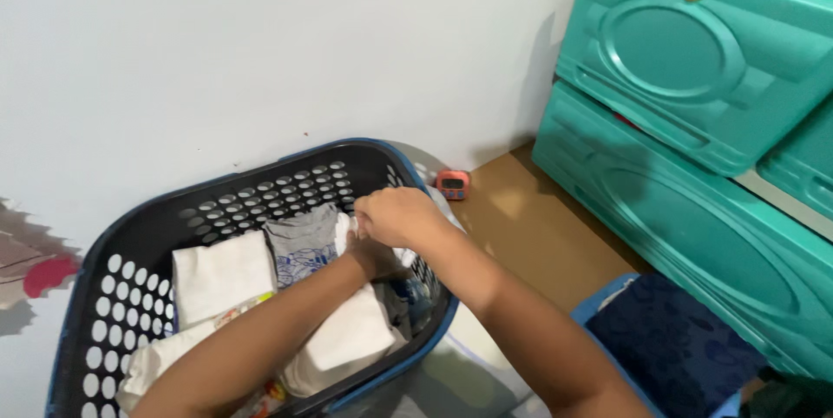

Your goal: The person folds various baby clothes and towels by hand and places them into a blue laundry basket. They then open a teal drawer and place folded items inside.

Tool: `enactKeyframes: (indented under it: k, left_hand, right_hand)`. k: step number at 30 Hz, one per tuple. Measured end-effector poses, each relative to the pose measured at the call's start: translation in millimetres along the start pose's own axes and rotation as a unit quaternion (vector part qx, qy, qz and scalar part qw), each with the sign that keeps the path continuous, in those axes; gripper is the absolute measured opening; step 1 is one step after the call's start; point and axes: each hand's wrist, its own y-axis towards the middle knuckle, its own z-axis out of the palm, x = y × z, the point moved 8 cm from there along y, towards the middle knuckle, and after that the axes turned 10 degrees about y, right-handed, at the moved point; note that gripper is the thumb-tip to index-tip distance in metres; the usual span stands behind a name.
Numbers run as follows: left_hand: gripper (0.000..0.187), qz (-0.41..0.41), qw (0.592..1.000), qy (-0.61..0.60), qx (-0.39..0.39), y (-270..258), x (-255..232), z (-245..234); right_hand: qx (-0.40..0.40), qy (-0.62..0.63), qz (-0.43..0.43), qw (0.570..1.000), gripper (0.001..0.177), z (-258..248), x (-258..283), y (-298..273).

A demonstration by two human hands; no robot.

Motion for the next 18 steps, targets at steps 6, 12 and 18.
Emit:
enactKeyframes:
  k: [6, 12, 18]
  left_hand:
    - [0.08, 0.146, 0.986, -0.077, -0.017, -11, -7, -5]
    - [0.112, 0.155, 0.987, 0.033, -0.014, -32, -39, 10]
    - [0.091, 0.244, 0.969, -0.033, -0.031, -48, -31, -16]
  right_hand:
    - [-0.003, 0.009, 0.006, 1.0, 0.018, -1, -3, 1]
    - [-0.002, 0.026, 0.006, 1.0, 0.018, -3, -3, 2]
    - [-0.121, 0.447, -0.141, 0.875, 0.014, -18, -50, -10]
